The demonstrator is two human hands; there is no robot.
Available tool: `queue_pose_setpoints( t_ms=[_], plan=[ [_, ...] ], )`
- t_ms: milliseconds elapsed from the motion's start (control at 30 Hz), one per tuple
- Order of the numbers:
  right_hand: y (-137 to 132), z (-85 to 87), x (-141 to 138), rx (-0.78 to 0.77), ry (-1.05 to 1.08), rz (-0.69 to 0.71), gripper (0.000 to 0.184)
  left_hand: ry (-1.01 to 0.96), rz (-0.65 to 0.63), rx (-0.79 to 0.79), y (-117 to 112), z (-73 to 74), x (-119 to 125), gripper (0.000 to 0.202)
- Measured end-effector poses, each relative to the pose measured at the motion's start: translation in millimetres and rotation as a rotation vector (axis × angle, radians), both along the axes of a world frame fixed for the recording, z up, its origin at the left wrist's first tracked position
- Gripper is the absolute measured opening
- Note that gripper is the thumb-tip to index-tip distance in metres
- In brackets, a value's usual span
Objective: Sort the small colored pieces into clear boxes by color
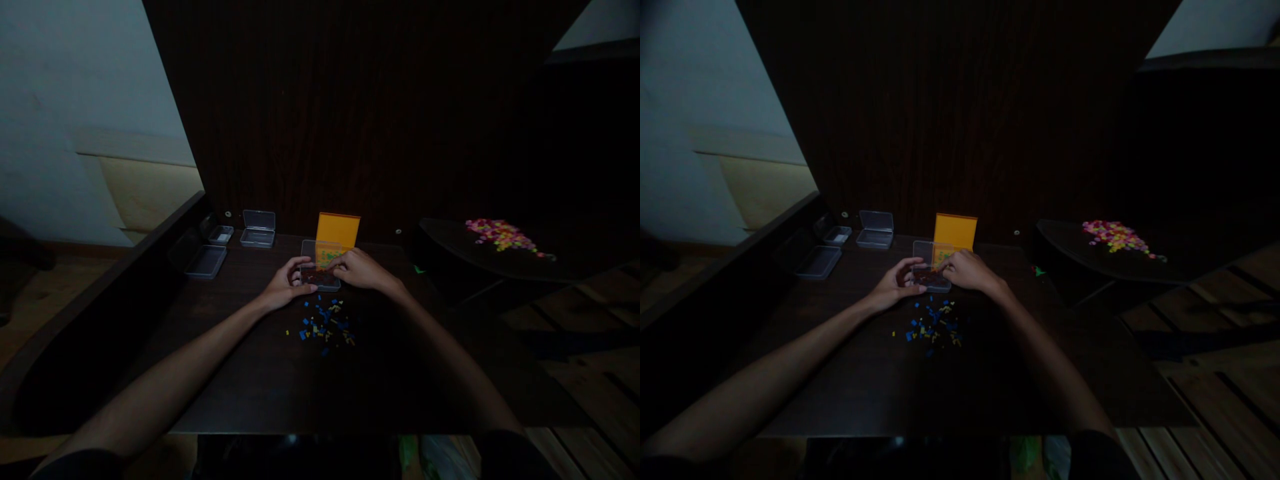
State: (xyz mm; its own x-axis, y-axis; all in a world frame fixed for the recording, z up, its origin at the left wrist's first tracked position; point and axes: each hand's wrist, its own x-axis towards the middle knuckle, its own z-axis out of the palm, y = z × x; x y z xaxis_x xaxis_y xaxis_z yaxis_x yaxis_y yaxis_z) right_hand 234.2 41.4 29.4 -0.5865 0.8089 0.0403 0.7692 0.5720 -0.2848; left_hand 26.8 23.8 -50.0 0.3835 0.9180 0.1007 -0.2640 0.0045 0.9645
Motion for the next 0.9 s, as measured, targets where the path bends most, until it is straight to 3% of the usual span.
queue_pose_setpoints(
  t_ms=[267, 400, 500, 667, 900],
  plan=[
    [-34.4, 14.8, -6.6, -0.028, 0.084, 0.12, 0.03, -0.017, -0.008, 0.011, 2.2, -2.9, -0.4, 0.068],
    [-59.2, 1.1, -12.6, -0.117, 0.12, 0.241, 0.023, -0.027, -0.01, 0.011, 2.7, -3.2, -0.4, 0.068],
    [-73.2, -15.7, -19.5, -0.096, 0.096, 0.246, 0.021, -0.017, -0.009, -0.005, 2.9, -3.2, -0.7, 0.068],
    [-83.8, -34.3, -30.8, -0.046, -0.03, 0.101, 0.022, 0.004, 0.003, 0.009, 3.4, -3.7, -1.3, 0.068],
    [-85.6, -41.1, -35.4, -0.009, -0.024, 0.003, 0.023, 0.004, 0.017, 0.014, 1.7, -1.9, -1.6, 0.067]
  ],
)
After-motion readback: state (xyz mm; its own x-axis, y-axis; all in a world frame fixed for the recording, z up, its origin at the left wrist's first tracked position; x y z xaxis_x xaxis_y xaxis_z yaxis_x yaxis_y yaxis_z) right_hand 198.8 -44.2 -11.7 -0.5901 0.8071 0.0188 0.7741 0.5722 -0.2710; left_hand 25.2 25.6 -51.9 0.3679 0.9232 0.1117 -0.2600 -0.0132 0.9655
